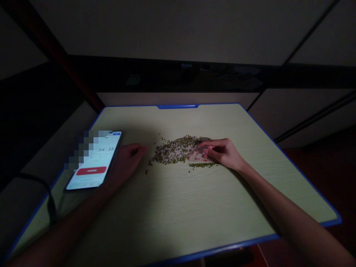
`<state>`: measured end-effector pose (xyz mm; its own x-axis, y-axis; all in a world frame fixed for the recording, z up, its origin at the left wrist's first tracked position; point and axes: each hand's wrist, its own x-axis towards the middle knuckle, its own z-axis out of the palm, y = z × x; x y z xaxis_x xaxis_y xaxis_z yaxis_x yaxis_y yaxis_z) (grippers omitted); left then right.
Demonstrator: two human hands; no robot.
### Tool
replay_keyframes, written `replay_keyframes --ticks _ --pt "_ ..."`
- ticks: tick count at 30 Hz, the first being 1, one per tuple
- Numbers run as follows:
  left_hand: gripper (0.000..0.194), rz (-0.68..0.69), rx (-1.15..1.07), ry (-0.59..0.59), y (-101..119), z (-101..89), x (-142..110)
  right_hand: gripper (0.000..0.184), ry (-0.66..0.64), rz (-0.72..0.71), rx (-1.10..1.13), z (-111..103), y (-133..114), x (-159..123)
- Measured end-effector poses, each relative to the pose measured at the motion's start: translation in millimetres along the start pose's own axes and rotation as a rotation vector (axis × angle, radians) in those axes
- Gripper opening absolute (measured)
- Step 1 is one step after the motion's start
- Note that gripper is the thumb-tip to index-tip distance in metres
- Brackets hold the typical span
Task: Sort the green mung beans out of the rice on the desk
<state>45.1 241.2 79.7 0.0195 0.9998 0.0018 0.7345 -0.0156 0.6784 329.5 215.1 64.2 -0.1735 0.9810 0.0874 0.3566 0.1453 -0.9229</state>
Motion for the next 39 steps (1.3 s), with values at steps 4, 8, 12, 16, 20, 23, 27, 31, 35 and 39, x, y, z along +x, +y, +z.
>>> replay_keyframes --ticks 4,8,12,16,20,23,27,31,35,39 --pt "0.032 0.002 0.004 -0.004 -2.1 -0.1 0.9 0.033 0.021 0.02 -0.013 -1.0 0.6 -0.2" --pt "0.032 0.0 0.009 -0.006 -1.2 -0.3 1.1 0.037 0.033 0.032 -0.042 0.1 0.1 -0.7" --pt "0.032 0.0 0.006 -0.003 0.7 -0.4 1.3 0.038 0.026 0.026 -0.05 2.3 -1.9 -0.8" --pt "0.033 0.006 0.004 0.009 -0.4 1.1 2.7 0.039 0.043 0.029 -0.088 2.3 -3.7 -0.7" --pt "0.033 0.009 0.001 0.016 -2.8 2.4 3.1 0.041 0.062 0.044 -0.083 1.1 -3.7 -0.6" --pt "0.033 0.005 0.001 0.013 -2.6 2.2 2.5 0.04 0.066 0.047 -0.077 0.8 -3.2 -0.4" --pt "0.033 -0.003 -0.003 0.013 -0.8 1.8 1.4 0.039 0.057 0.06 -0.037 0.3 -2.2 -1.0" --pt "0.033 0.001 -0.003 0.006 -1.5 2.2 1.9 0.036 0.087 0.062 -0.02 -0.7 -2.3 -1.8" --pt "0.033 0.006 0.004 0.006 -3.6 3.4 3.1 0.035 0.107 0.069 -0.01 -0.5 -2.9 -1.5" --pt "0.033 0.01 0.009 0.014 -3.8 4.2 3.6 0.035 0.137 0.082 0.008 0.8 -1.6 -1.3"
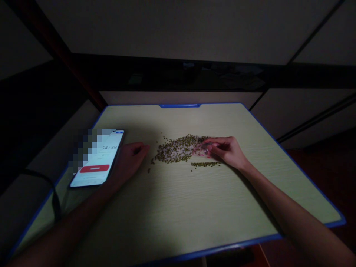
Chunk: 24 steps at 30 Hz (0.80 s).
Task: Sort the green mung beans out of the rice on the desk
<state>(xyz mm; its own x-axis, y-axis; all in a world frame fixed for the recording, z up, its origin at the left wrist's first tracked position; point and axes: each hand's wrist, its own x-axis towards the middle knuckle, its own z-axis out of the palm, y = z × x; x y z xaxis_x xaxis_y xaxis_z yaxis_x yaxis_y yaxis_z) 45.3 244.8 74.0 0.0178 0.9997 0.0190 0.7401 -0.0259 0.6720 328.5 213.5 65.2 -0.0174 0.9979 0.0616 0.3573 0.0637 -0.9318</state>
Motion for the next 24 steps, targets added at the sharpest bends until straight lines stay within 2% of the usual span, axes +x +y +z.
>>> replay_keyframes --ticks 11,17,24 --pt "0.033 0.002 -0.011 0.004 4.4 -2.3 -2.6 0.036 -0.007 -0.072 -0.07 0.5 1.3 -0.4" --pt "0.034 0.012 -0.011 0.018 1.5 -0.7 -1.3 0.041 0.011 -0.046 -0.05 3.8 -1.3 0.3" --pt "0.032 0.01 -0.017 0.003 1.9 -2.8 -2.1 0.036 -0.041 -0.06 -0.03 3.5 -0.9 -0.2"
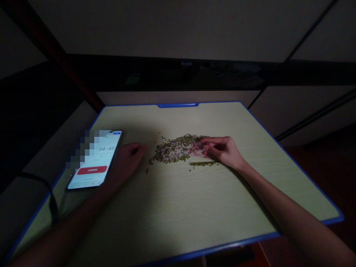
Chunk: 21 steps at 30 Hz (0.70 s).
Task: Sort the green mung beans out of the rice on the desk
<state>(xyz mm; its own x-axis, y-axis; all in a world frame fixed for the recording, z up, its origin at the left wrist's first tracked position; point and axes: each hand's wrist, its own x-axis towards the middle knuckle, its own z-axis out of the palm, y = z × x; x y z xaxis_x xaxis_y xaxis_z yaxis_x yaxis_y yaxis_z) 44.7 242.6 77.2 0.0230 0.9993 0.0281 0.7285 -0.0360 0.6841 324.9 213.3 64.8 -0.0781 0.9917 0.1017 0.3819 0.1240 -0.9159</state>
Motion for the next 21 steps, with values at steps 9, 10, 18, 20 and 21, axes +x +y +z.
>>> replay_keyframes --ticks 9,10,18,20,21 --pt "0.032 -0.009 0.007 0.001 0.5 0.1 -0.8 0.034 -0.016 0.008 -0.024 -1.2 -1.1 -1.5" --pt "0.032 -0.009 0.007 0.001 0.7 0.2 -0.7 0.034 -0.023 0.006 -0.027 -1.4 -0.7 -1.7" --pt "0.031 -0.009 0.004 -0.007 1.6 -0.4 -0.3 0.032 -0.075 -0.008 -0.006 -1.7 -0.3 -2.5" --pt "0.031 -0.007 0.005 -0.006 1.5 -0.5 -0.5 0.031 -0.075 -0.013 -0.01 -1.0 -0.5 -2.6" --pt "0.032 -0.006 0.007 -0.005 1.5 -0.4 -0.6 0.031 -0.074 -0.012 -0.012 -0.6 -0.4 -2.6"
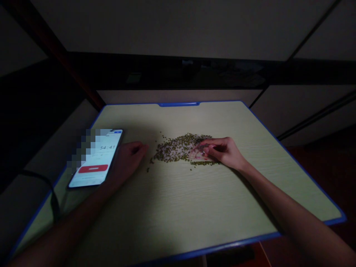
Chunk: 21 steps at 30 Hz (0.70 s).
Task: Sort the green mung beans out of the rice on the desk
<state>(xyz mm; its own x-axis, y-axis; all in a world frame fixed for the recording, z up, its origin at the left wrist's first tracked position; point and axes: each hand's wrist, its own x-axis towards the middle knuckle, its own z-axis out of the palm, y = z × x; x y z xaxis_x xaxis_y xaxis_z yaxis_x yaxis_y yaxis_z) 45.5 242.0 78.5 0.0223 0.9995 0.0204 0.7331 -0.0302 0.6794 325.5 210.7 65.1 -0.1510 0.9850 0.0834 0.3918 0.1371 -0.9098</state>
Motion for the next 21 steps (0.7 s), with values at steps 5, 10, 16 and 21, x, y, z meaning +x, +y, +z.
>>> replay_keyframes --ticks 5,10,16,21 --pt "0.032 0.009 0.011 0.002 0.1 0.4 0.3 0.032 0.042 0.005 -0.018 1.2 1.1 0.2" --pt "0.032 0.008 0.019 0.004 -0.1 0.2 1.2 0.035 0.072 0.022 0.007 1.9 0.0 1.0" --pt "0.032 0.005 0.018 0.001 0.2 0.3 1.3 0.036 0.089 0.023 -0.017 2.3 -0.4 0.6" --pt "0.032 0.007 0.017 0.004 -0.7 0.2 0.4 0.036 0.073 0.025 -0.014 3.5 0.5 0.5"
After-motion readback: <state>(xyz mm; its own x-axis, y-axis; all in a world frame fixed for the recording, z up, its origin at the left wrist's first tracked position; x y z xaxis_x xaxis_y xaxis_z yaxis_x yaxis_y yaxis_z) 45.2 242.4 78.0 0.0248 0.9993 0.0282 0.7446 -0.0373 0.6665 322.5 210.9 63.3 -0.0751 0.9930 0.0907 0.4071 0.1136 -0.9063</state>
